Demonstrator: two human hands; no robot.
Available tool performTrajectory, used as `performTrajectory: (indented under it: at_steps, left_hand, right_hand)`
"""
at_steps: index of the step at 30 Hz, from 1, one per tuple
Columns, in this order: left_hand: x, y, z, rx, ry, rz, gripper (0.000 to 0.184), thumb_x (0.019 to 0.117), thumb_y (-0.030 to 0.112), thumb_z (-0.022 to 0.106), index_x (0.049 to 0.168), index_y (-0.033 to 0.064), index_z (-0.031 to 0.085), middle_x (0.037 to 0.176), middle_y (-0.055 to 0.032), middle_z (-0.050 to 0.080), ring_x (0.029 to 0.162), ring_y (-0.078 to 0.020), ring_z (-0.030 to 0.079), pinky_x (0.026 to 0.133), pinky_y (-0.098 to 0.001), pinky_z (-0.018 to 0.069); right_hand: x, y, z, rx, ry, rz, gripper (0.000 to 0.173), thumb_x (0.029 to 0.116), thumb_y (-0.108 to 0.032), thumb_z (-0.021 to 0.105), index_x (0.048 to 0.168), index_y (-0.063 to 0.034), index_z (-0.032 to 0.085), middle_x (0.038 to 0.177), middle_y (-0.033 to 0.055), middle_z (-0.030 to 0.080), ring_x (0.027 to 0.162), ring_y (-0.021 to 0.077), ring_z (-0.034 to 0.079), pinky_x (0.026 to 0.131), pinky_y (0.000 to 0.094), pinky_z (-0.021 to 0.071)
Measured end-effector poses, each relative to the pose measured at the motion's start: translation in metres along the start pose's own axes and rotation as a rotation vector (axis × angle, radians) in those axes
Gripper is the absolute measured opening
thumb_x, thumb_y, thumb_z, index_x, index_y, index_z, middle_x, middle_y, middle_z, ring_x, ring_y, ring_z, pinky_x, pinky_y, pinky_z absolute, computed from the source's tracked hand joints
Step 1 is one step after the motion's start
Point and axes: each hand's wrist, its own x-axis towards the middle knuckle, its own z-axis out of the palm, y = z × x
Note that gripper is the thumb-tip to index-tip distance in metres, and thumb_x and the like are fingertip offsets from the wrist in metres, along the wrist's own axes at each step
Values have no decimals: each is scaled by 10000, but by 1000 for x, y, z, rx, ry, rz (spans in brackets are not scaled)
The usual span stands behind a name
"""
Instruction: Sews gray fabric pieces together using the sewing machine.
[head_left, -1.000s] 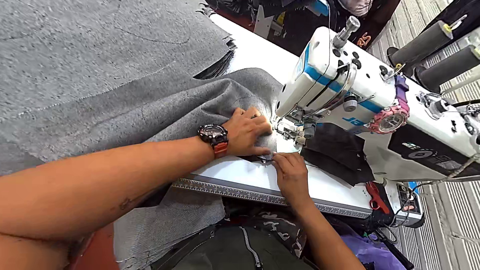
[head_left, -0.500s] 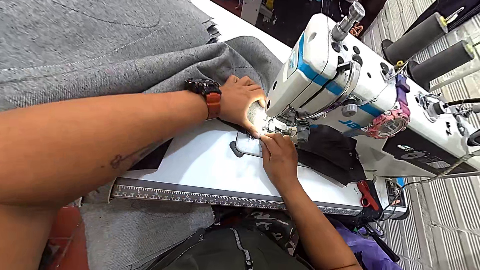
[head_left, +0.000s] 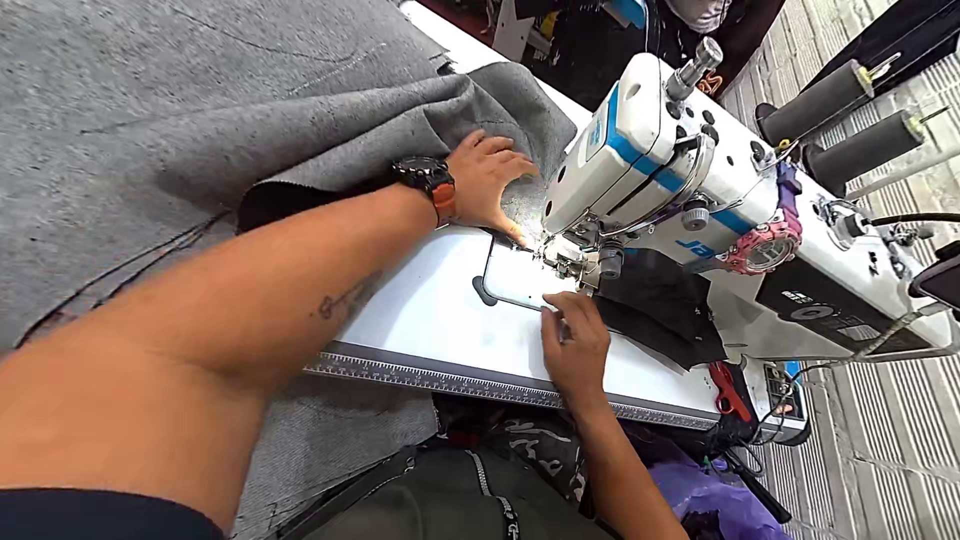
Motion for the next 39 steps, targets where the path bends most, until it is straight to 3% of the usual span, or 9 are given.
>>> performTrajectory:
  at_steps: [10, 13, 18, 22, 25, 29, 34, 37, 39]
  left_hand:
    - [-59, 41, -5, 27, -47, -335, 1259, 662, 917, 625, 1652, 237, 249, 1708, -242, 111, 1527, -595, 18, 1157, -799, -2]
    - [-114, 81, 9, 21, 107, -476, 1237, 688, 943, 558, 1643, 205, 287, 1678, -332, 85, 1486, -668, 20, 1132, -833, 13]
    - [-226, 160, 0, 114, 99, -594, 632, 965, 224, 621, 1538, 21, 450, 1549, -351, 404, 1413, -613, 365, 1114, -770, 294]
    - [-295, 205, -59, -263, 30, -487, 468, 1028, 312, 500, 1464, 160, 572, 1172, -150, 729, 1016, -368, 713, 827, -626, 559]
    - [-320, 202, -93, -521, -180, -44, 832, 960, 654, 541, 1629, 207, 328, 1597, -29, 468, 1470, -219, 444, 1196, -505, 389]
    - [-309, 106, -102, -42, 116, -257, 1067, 730, 661, 810, 1555, 89, 447, 1632, -186, 377, 1537, -452, 250, 1220, -665, 222]
    - [-341, 38, -37, 69, 292, -123, 491, 783, 499, 826, 900, 32, 730, 1375, -173, 642, 1447, -440, 429, 1219, -679, 232]
    - [-380, 80, -58, -277, 377, -195, 243, 915, 277, 713, 1012, 57, 747, 1011, -17, 751, 1014, -101, 707, 959, -367, 570]
    - [-403, 112, -97, -547, 313, -257, 153, 922, 218, 679, 1057, 154, 713, 894, 103, 736, 796, 29, 690, 733, -190, 604]
  right_hand:
    - [-10, 27, -28, 1004, 84, 460, 156, 999, -36, 562, 1077, -46, 697, 976, 32, 726, 793, 86, 680, 737, 248, 592]
    - [-17, 21, -46, 1191, -133, 556, 255, 1054, -147, 465, 1210, -62, 648, 1143, 68, 721, 1011, 175, 713, 889, 341, 602]
    - [-37, -13, -41, 1480, -742, 612, 635, 1061, -542, 406, 1451, -56, 523, 1435, 141, 607, 1289, 279, 615, 1082, 456, 510]
    - [-49, -62, -2, 1707, -894, 728, 876, 941, -811, 307, 1423, -112, 523, 1339, 93, 654, 1242, 248, 627, 1061, 473, 516]
    - [-57, -106, -13, 1582, -614, 833, 634, 1085, -574, 160, 1232, -131, 589, 1026, 4, 698, 950, 57, 664, 827, 249, 561]
    - [-19, -156, -54, 1337, -603, 1205, 473, 1140, -326, 117, 1081, -115, 536, 772, -37, 610, 685, -9, 581, 639, 164, 494]
    - [-25, -83, -26, 1375, -557, 277, 220, 856, -110, 716, 1055, -202, 699, 940, -58, 722, 795, 26, 677, 682, 240, 591]
    - [-15, -87, -82, 847, -144, -114, 202, 848, -10, 690, 953, -180, 660, 902, -89, 662, 813, 3, 633, 721, 193, 564]
    - [-22, -106, -119, 499, 101, -384, 131, 887, -99, 677, 958, -181, 603, 841, -72, 594, 773, 14, 588, 701, 193, 526]
